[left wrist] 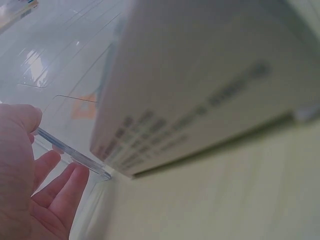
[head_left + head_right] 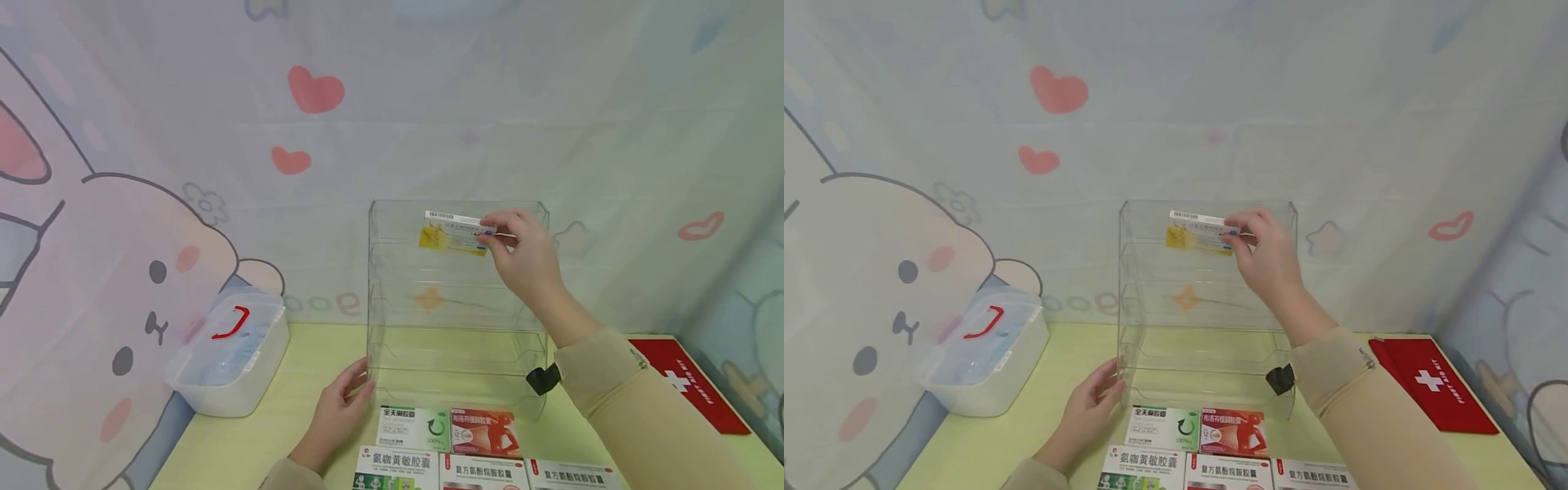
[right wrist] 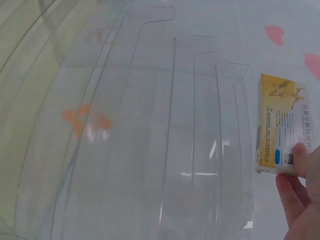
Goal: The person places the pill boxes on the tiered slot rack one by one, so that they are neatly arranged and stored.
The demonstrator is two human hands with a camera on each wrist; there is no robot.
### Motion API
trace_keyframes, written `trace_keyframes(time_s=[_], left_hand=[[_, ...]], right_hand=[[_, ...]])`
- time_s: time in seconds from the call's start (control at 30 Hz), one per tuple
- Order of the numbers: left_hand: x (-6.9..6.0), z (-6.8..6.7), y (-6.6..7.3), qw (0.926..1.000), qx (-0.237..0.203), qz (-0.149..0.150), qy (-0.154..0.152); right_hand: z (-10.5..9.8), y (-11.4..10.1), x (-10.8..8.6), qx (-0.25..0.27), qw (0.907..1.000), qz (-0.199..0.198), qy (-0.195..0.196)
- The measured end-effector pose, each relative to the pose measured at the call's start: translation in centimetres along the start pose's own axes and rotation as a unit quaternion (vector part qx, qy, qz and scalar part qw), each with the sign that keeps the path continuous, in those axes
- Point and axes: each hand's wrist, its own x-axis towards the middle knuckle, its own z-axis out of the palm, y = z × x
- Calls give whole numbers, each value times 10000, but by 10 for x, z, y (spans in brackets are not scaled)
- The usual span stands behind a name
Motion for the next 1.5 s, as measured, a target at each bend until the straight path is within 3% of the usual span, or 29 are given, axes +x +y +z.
trace_keyframes(time_s=[0.4, 0.6, 0.87, 1.0, 1.5], left_hand=[[-1, -1, -4, 9998, 28, 204, -21], [0, -1, -4, 9999, -21, 123, 14], [0, 4, -6, 10000, 28, 0, -7], [0, 7, -7, 9999, 39, 51, -103], [1, 4, -10, 9998, 19, 198, -25]], right_hand=[[7, -19, 44, -679, 9975, -176, -79], [16, -19, 56, -785, 9967, -178, -101], [26, -9, 59, -653, 9977, 67, -167], [29, -6, 57, -781, 9963, 206, -305], [49, -3, 58, -899, 9917, 525, -754]])
